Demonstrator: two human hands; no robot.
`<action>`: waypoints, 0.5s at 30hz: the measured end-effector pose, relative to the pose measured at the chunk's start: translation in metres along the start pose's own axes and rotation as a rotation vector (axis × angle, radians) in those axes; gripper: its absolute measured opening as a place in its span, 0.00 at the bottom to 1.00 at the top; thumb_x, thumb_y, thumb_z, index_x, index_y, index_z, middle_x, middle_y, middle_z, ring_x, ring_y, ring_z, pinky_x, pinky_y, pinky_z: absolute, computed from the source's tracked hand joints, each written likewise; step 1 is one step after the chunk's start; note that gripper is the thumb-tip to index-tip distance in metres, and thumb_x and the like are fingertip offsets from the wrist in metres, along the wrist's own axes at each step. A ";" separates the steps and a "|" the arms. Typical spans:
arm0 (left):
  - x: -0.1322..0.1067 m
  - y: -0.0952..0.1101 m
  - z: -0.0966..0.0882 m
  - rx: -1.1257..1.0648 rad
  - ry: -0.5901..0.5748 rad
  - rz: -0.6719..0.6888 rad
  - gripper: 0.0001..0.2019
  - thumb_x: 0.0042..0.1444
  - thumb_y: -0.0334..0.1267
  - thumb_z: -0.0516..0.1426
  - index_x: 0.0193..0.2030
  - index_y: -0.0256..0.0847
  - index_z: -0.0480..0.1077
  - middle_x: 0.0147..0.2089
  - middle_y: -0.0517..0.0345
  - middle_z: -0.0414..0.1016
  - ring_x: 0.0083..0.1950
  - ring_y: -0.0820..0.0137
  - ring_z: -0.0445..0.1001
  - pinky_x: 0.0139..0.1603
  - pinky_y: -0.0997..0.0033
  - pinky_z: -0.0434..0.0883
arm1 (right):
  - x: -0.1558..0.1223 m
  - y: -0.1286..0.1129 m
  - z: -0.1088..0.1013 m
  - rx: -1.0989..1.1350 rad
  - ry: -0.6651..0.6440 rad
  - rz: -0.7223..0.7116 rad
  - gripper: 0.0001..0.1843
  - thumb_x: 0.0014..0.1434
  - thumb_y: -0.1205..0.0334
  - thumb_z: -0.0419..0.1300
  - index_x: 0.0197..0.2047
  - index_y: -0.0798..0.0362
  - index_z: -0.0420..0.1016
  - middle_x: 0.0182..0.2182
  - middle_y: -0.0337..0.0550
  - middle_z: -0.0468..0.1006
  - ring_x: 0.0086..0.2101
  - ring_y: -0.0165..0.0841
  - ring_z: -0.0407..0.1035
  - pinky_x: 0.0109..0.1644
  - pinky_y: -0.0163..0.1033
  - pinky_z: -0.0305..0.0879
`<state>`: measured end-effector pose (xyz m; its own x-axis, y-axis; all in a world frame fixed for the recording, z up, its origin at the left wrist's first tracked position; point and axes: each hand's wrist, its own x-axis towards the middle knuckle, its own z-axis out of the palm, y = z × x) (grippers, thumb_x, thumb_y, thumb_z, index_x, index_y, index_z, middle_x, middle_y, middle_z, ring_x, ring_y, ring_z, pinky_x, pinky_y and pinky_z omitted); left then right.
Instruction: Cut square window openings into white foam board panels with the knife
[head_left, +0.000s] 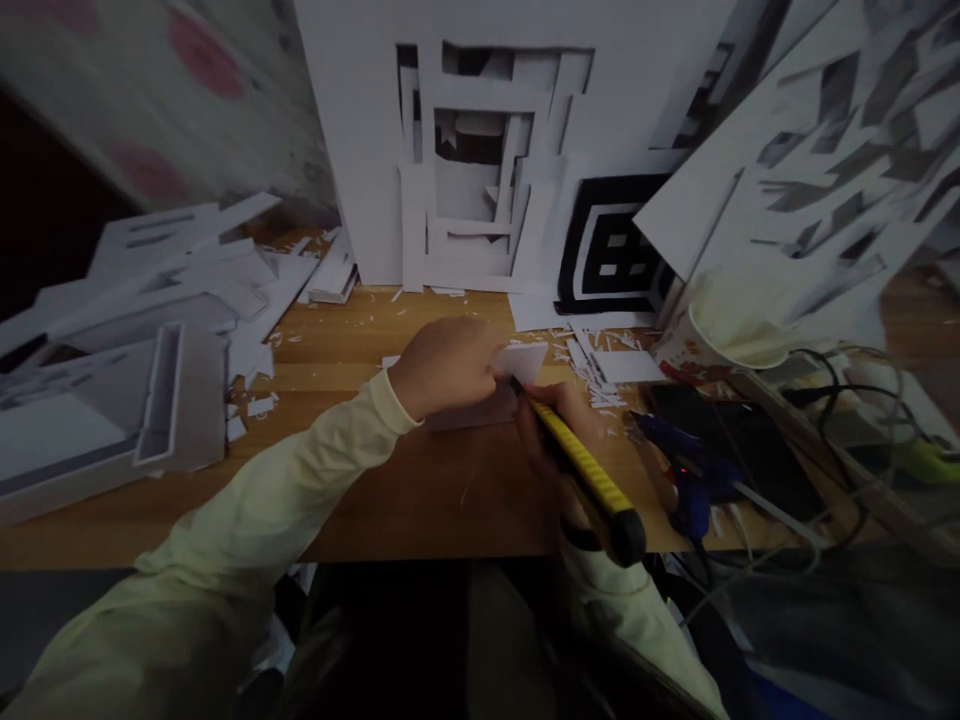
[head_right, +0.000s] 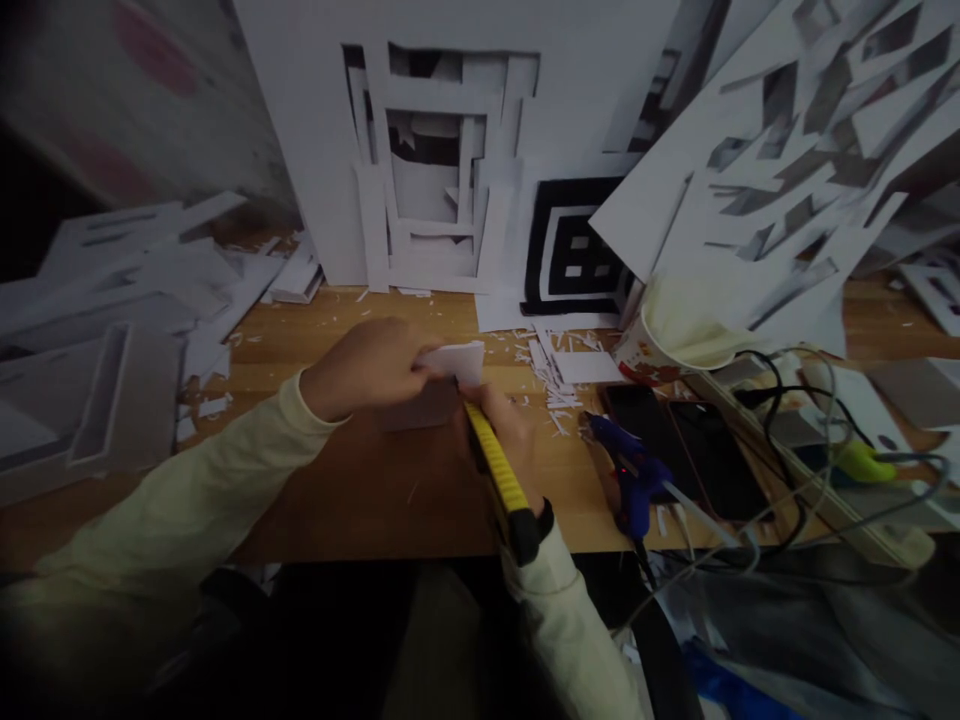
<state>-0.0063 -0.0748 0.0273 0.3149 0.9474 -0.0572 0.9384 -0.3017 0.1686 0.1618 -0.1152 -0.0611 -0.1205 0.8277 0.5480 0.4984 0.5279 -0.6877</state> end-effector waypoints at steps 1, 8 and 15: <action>0.000 0.000 0.000 -0.003 -0.011 -0.004 0.11 0.57 0.36 0.55 0.40 0.38 0.79 0.37 0.46 0.79 0.40 0.55 0.76 0.37 0.63 0.64 | -0.001 0.001 0.002 0.013 0.025 0.003 0.03 0.61 0.66 0.59 0.38 0.49 0.72 0.25 0.34 0.74 0.25 0.30 0.68 0.30 0.36 0.63; 0.008 -0.016 0.006 0.004 0.006 0.004 0.15 0.60 0.41 0.57 0.48 0.36 0.78 0.44 0.44 0.81 0.44 0.55 0.77 0.38 0.64 0.64 | -0.002 0.003 0.015 0.193 0.008 0.129 0.02 0.65 0.62 0.59 0.41 0.50 0.71 0.33 0.38 0.75 0.32 0.32 0.69 0.36 0.39 0.67; 0.015 -0.028 0.029 -0.060 0.087 -0.138 0.31 0.70 0.56 0.42 0.37 0.38 0.80 0.37 0.44 0.82 0.40 0.57 0.79 0.35 0.65 0.62 | -0.011 -0.003 0.041 0.282 0.106 0.336 0.10 0.67 0.55 0.58 0.45 0.52 0.70 0.38 0.39 0.75 0.39 0.33 0.70 0.44 0.40 0.67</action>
<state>-0.0242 -0.0553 -0.0072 0.1679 0.9858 0.0013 0.9607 -0.1640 0.2241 0.1268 -0.1180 -0.0849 0.1043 0.9458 0.3077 0.2400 0.2763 -0.9306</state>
